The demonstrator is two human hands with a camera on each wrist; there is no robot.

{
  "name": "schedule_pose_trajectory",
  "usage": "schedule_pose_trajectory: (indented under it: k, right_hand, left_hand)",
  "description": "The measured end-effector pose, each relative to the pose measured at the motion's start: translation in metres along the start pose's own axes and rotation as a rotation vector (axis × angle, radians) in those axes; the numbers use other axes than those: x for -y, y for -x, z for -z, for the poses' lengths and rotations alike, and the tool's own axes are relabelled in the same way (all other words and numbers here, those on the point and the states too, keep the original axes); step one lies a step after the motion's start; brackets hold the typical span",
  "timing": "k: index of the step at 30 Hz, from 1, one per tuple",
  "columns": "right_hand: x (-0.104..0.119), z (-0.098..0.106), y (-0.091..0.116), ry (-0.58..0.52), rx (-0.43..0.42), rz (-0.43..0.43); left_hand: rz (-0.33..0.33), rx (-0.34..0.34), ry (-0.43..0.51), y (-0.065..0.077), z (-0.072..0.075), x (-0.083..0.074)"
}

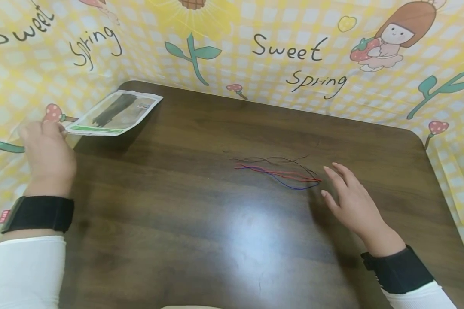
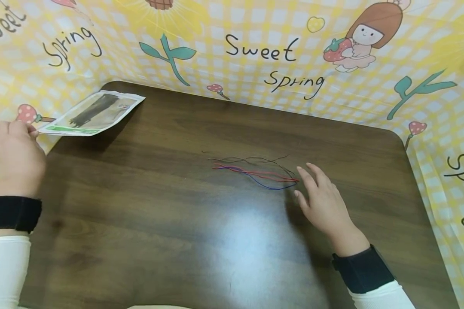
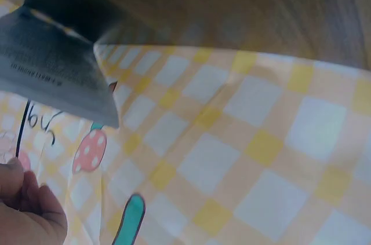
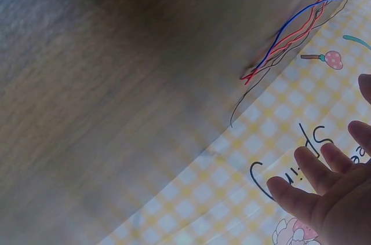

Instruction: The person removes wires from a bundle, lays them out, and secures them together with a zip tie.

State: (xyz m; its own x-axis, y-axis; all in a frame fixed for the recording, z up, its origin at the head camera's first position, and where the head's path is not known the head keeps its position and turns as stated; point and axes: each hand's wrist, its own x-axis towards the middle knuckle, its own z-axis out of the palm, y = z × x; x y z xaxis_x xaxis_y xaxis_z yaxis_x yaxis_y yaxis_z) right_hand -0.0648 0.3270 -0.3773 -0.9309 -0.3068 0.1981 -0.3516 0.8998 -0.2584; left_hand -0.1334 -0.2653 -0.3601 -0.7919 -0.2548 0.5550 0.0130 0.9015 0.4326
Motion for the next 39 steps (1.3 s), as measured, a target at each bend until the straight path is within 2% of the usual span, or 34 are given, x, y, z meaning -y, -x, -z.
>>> schedule_pose_trajectory:
  k: [2,3,7,14,19,20,24,29,34,37,39]
  right_hand:
    - [0.001,0.001,0.0,0.001,0.011,-0.001]
    - [0.002,0.001,-0.001,0.004,0.016,-0.002]
    - [0.003,0.001,-0.001,0.008,0.015,0.011]
    - [0.006,0.0,0.0,0.001,0.002,0.025]
    - [0.007,0.0,0.0,0.001,-0.003,0.035]
    - [0.007,0.0,0.0,0.001,-0.004,0.037]
    - [0.008,0.001,-0.001,0.003,-0.009,0.042]
    - [0.009,0.0,-0.002,-0.001,0.007,0.043]
    - [0.011,0.001,-0.002,-0.006,0.03,0.036]
    - [0.012,0.001,-0.003,-0.009,0.035,0.032]
    - [0.013,0.001,-0.004,-0.009,0.038,0.035]
  left_hand:
    - [0.016,0.003,0.004,0.0,0.004,-0.002]
    - [-0.044,-0.025,-0.064,0.0,0.006,-0.003]
    - [0.007,0.015,-0.104,-0.002,0.016,-0.01]
    - [-0.005,0.051,-0.159,-0.007,0.037,-0.024]
    - [0.012,0.107,-0.193,-0.01,0.051,-0.031]
    - [0.025,0.133,-0.201,-0.011,0.053,-0.033]
    - [-0.009,0.246,-0.257,-0.019,0.06,-0.038]
    - [-0.119,0.433,-0.292,-0.033,0.056,-0.041]
    - [-0.21,0.647,-0.385,-0.049,0.057,-0.044]
    - [-0.2,0.697,-0.408,-0.055,0.063,-0.048]
    - [-0.175,0.689,-0.402,-0.055,0.067,-0.049]
